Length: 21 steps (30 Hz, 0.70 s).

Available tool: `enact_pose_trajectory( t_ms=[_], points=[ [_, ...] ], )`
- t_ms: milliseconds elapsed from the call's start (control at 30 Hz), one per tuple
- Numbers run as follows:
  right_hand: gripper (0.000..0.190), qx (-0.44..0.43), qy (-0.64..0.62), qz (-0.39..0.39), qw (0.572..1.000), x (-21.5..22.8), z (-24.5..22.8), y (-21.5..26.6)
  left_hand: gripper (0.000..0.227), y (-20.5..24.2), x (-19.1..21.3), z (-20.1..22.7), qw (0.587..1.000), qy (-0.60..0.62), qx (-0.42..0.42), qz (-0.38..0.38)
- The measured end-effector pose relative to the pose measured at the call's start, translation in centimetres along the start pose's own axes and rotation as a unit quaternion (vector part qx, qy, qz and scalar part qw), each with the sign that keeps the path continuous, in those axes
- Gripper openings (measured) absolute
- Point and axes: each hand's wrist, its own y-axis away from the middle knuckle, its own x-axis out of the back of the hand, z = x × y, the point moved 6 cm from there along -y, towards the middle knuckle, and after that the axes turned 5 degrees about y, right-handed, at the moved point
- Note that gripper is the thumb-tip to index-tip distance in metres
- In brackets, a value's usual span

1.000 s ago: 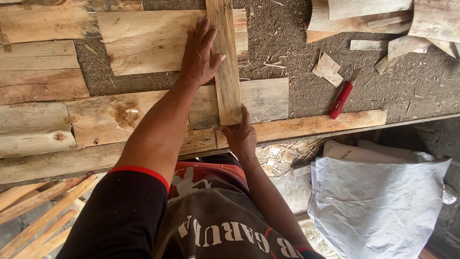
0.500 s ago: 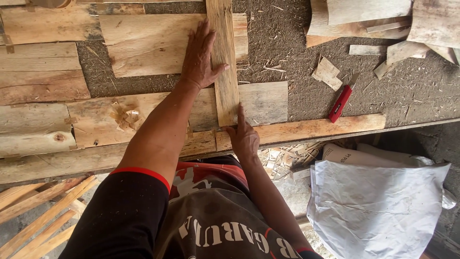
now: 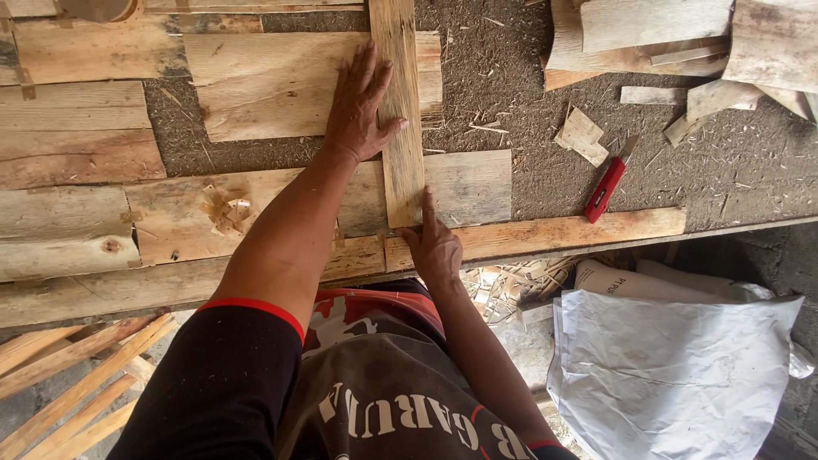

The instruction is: Using a utility knife to trim and cut thin strips of wood veneer for assembly.

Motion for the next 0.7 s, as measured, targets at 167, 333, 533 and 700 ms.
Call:
enact_pose_trajectory(
  t_ms=[167, 333, 533, 700],
  points=[
    [0.108, 0.018, -0.013, 0.028, 0.999, 0.5, -0.2, 0.0, 0.108, -0.1, -0.1, 0.0, 0.999, 0.005, 0.020, -0.028],
    [0.107, 0.022, -0.018, 0.024, 0.999, 1.0, -0.5, 0.2, 0.109, -0.2, 1.0, 0.9, 0.998, 0.010, 0.038, -0.041],
    [0.105, 0.038, -0.042, 0.038, 0.998, 0.8, -0.2, 0.2, 0.110, -0.2, 1.3, 1.3, 0.998, 0.010, 0.041, -0.046],
    [0.106, 0.034, -0.026, 0.032, 0.999, 0.9, -0.3, 0.0, 0.113, -0.3, 1.5, 1.4, 0.998, 0.018, 0.037, -0.049]
  ],
)
